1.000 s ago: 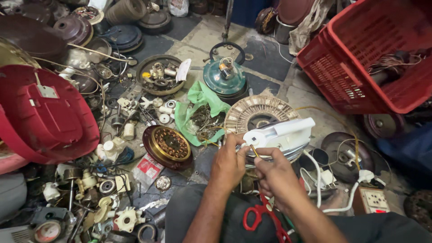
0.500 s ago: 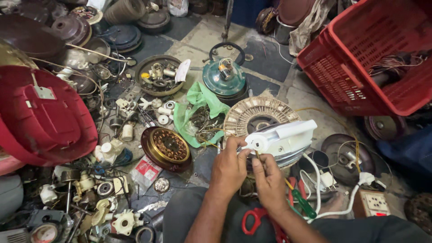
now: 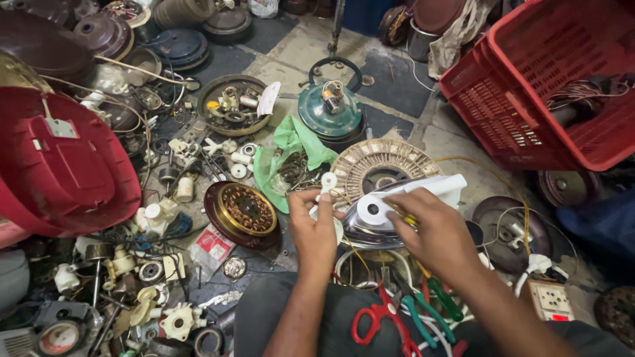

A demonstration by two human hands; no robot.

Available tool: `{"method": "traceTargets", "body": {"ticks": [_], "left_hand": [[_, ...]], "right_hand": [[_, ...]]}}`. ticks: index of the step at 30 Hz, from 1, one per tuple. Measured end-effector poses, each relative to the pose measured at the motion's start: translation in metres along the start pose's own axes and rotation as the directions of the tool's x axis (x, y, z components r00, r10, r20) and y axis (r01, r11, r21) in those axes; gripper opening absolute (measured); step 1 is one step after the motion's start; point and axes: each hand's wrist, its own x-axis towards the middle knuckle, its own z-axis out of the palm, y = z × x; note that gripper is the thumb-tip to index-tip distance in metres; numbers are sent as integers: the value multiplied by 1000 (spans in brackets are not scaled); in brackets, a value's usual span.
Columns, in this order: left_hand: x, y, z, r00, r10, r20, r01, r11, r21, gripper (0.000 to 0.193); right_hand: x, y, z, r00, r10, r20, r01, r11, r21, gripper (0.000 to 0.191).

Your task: The person is repairing a white electric iron by connecting wires to its internal components. They use a screwdriver to adjust connections and test the appliance with a power cord.

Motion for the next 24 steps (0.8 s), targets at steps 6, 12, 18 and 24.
{"method": "traceTargets", "body": {"ticks": [6, 12, 18, 24], "left_hand": [[7, -7, -2, 999, -2, -37, -1, 995, -101, 15], [9, -11, 2, 999, -16, -39, 11, 992, -129, 17], [9, -11, 1, 998, -9, -57, 2, 993, -119, 15], [10, -12, 1, 999, 19, -50, -24, 994, -104, 14]], "right_hand": [[36, -9, 3, 959, -21, 284, 85, 973, -215, 21], [39, -3, 4, 959, -77, 271, 135, 970, -202, 23], [43, -2, 1, 955, -81, 285, 134, 976, -173, 24], [42, -6, 0, 929, -37, 369, 134, 962, -240, 37]]}}
